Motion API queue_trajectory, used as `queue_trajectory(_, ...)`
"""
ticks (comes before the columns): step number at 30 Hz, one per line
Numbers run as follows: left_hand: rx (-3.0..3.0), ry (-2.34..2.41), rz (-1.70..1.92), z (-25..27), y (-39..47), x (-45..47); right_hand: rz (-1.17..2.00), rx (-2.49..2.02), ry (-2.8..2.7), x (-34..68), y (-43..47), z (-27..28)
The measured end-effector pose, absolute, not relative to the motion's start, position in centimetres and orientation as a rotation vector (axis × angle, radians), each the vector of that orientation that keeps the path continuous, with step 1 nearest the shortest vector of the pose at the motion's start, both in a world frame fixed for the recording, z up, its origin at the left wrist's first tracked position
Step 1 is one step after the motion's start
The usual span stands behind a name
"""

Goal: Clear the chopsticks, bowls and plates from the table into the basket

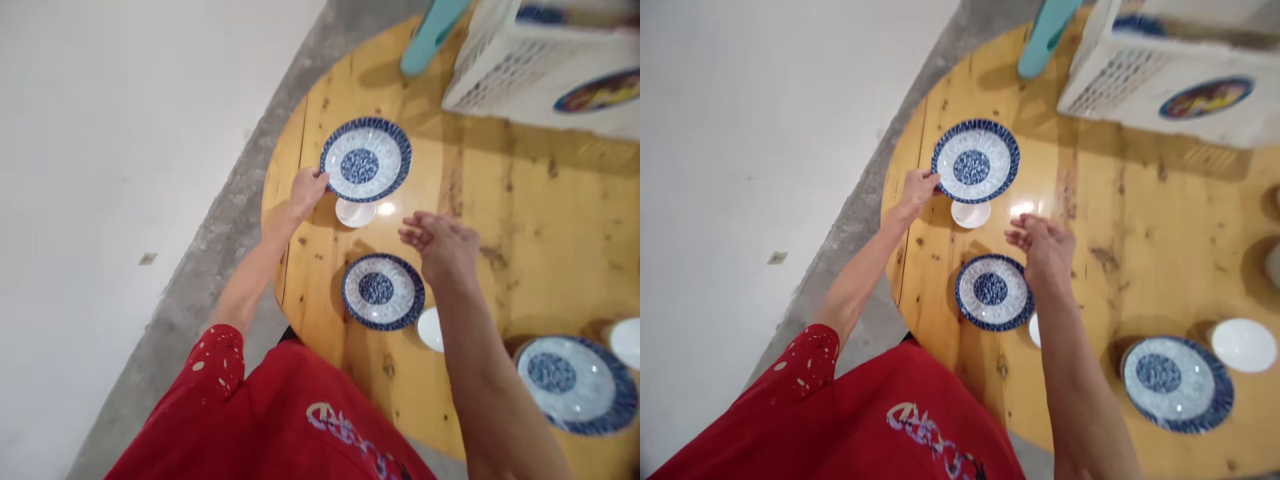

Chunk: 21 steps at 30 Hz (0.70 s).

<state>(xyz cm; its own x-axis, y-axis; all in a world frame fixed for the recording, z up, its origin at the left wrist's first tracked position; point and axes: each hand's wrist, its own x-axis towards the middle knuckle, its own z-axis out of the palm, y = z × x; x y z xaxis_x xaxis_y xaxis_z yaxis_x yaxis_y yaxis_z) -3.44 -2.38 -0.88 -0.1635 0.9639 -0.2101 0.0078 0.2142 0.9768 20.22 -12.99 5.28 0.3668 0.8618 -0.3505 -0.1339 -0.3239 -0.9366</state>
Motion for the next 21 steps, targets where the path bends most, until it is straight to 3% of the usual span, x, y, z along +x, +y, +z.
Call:
queue_trajectory(8,1.092,1.326,0.891,3.7,-13.3,-2.2,1.118,-1.598,-0.901,23.1,-16.8,6.7)
queue_trajectory(13,1.064,1.355,0.783,3.1,-19.2,-0.5,0.971,-1.764,-0.994,24.2,-22.5,5.5)
queue_trajectory(21,1.253,1.546,0.491,2.0,-23.3,1.0,1.076,-2.048,-0.987,25.9,-28.1,2.6)
